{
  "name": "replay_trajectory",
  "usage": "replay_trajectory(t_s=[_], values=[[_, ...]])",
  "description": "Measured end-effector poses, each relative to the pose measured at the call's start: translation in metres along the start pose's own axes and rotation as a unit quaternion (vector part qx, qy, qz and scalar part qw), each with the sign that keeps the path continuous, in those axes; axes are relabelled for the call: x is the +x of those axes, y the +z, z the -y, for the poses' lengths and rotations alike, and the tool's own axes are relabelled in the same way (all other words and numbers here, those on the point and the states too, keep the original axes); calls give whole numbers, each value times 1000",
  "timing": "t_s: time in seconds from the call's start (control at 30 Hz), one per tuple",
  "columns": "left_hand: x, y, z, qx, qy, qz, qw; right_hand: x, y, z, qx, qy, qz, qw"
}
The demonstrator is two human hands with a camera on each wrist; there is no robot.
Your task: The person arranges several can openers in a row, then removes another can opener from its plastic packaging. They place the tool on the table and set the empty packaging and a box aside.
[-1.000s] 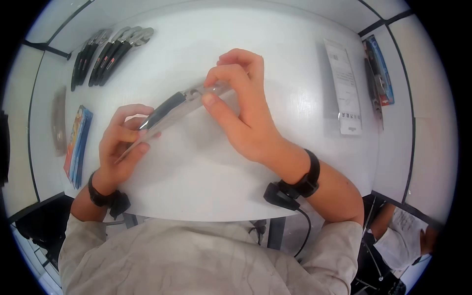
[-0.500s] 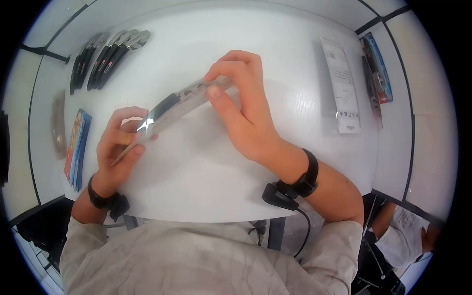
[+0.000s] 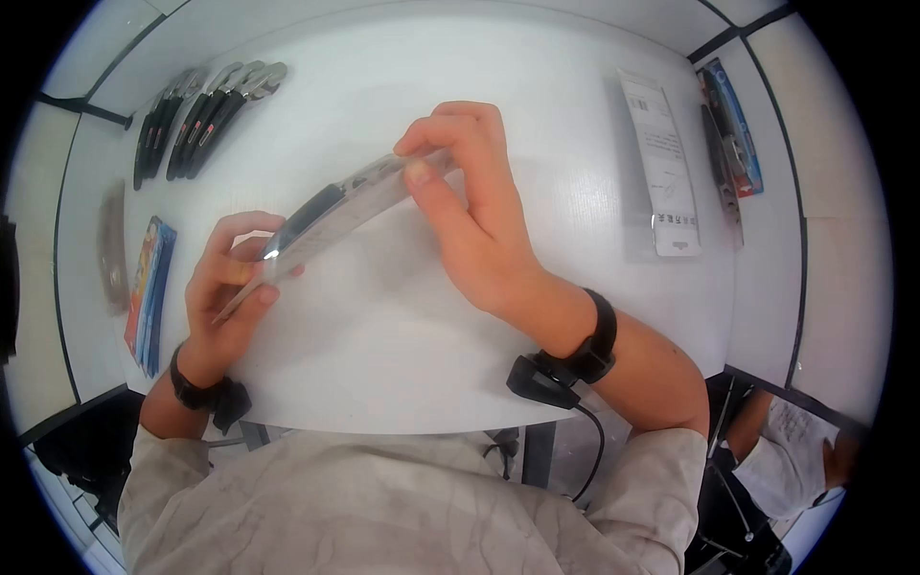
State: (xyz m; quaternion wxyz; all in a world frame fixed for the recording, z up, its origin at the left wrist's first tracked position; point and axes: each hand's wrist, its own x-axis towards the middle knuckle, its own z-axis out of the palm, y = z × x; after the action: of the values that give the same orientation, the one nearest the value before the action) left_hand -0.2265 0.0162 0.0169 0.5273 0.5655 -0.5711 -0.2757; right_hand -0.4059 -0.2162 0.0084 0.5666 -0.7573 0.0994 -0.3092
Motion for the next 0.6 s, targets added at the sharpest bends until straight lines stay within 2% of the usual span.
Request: replay_trajectory(t_s=[0.13, 0.23, 0.33, 0.47, 0.57, 0.6], values=[[-1, 1, 1, -5, -1, -7, 1000, 0, -1, -1, 2, -11, 0, 1000], [0, 2, 1, -10, 8, -15, 1000, 1, -1, -5, -26, -61, -5, 998], [0, 2, 2, -16, 20, -34, 999, 2, -5, -9, 53, 1, -42, 998], [-1, 3, 3, -30, 19, -40, 999, 5, -4, -10, 73, 5, -40, 997], [-5, -1, 0, -54, -37, -46, 997, 4, 0, -8, 81, 10, -49, 995], [-6, -1, 2, -81, -58, -59, 993, 1, -6, -8, 74, 68, -36, 994]])
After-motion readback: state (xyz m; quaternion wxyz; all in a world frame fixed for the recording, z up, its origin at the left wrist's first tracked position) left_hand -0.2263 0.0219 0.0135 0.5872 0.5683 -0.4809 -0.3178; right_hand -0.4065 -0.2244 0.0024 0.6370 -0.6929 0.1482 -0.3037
